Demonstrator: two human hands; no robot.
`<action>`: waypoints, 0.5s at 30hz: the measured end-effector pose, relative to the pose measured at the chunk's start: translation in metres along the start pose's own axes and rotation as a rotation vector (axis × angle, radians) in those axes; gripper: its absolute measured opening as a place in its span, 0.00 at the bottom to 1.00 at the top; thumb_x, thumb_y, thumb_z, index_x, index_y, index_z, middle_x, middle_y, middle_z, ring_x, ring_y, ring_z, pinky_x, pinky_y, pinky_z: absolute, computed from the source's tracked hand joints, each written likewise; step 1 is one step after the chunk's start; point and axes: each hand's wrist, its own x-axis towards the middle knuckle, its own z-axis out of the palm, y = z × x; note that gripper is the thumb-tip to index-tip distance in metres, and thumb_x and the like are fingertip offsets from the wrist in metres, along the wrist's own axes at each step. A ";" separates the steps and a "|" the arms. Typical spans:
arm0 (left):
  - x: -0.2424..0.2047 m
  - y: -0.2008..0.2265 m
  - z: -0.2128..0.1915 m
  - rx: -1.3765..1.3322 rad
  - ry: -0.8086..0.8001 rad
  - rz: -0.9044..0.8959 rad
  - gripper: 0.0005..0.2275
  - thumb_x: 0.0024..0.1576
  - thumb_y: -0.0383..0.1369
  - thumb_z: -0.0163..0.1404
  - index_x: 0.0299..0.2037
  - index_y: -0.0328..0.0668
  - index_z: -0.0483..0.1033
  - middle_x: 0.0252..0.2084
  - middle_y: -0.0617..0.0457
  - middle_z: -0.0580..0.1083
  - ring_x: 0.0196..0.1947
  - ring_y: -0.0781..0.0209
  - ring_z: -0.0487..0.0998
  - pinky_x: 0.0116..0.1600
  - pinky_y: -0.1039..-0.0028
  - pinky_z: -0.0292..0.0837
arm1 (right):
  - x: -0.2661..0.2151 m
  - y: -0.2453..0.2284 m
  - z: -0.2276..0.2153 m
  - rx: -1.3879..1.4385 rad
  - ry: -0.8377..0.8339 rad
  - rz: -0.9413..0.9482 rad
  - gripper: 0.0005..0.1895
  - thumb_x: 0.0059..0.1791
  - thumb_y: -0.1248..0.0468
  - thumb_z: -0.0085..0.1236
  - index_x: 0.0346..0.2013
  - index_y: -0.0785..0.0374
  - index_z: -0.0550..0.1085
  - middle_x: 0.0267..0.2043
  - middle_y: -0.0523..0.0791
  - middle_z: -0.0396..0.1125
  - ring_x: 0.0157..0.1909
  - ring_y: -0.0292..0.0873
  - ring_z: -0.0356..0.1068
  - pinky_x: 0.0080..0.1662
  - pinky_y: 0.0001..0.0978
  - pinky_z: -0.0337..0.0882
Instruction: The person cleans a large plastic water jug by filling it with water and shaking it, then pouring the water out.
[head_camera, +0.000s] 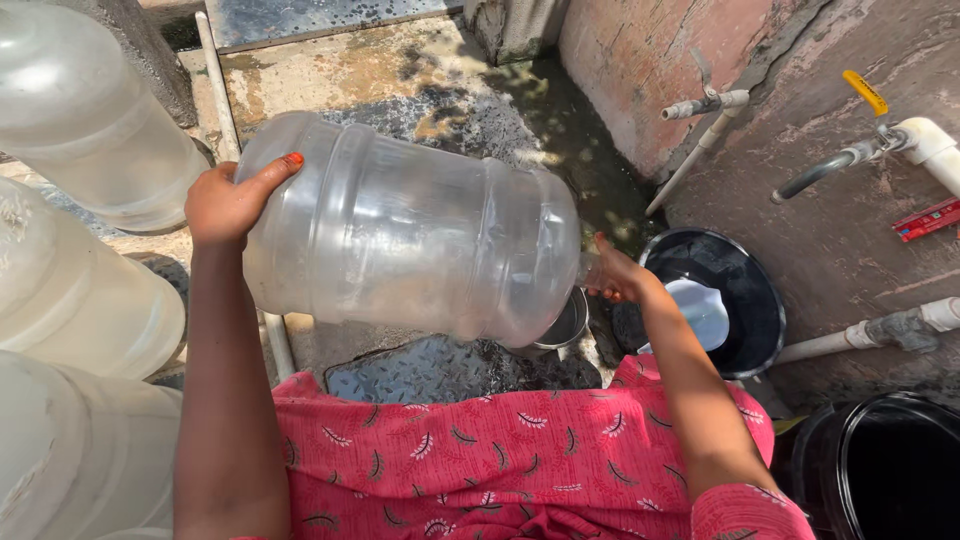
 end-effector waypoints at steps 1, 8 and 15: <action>0.006 -0.003 0.006 0.060 -0.018 -0.039 0.34 0.43 0.60 0.65 0.40 0.28 0.82 0.37 0.38 0.79 0.38 0.50 0.81 0.46 0.63 0.73 | 0.013 0.008 0.015 0.036 0.071 0.013 0.51 0.48 0.23 0.12 0.43 0.57 0.75 0.24 0.44 0.63 0.16 0.34 0.50 0.19 0.27 0.49; 0.025 -0.019 0.005 -0.611 -0.140 0.333 0.39 0.51 0.62 0.59 0.54 0.25 0.74 0.44 0.44 0.76 0.37 0.59 0.75 0.40 0.67 0.68 | -0.001 -0.048 -0.003 0.319 0.307 -0.352 0.35 0.58 0.35 0.28 0.48 0.60 0.74 0.29 0.44 0.67 0.23 0.37 0.62 0.26 0.30 0.62; 0.026 0.002 -0.012 -1.209 -0.355 0.473 0.41 0.59 0.67 0.42 0.59 0.28 0.69 0.48 0.49 0.76 0.48 0.64 0.76 0.57 0.74 0.73 | -0.120 -0.120 -0.047 0.791 0.186 -1.003 0.19 0.57 0.55 0.37 0.57 0.62 0.66 0.54 0.46 0.71 0.56 0.47 0.74 0.56 0.43 0.73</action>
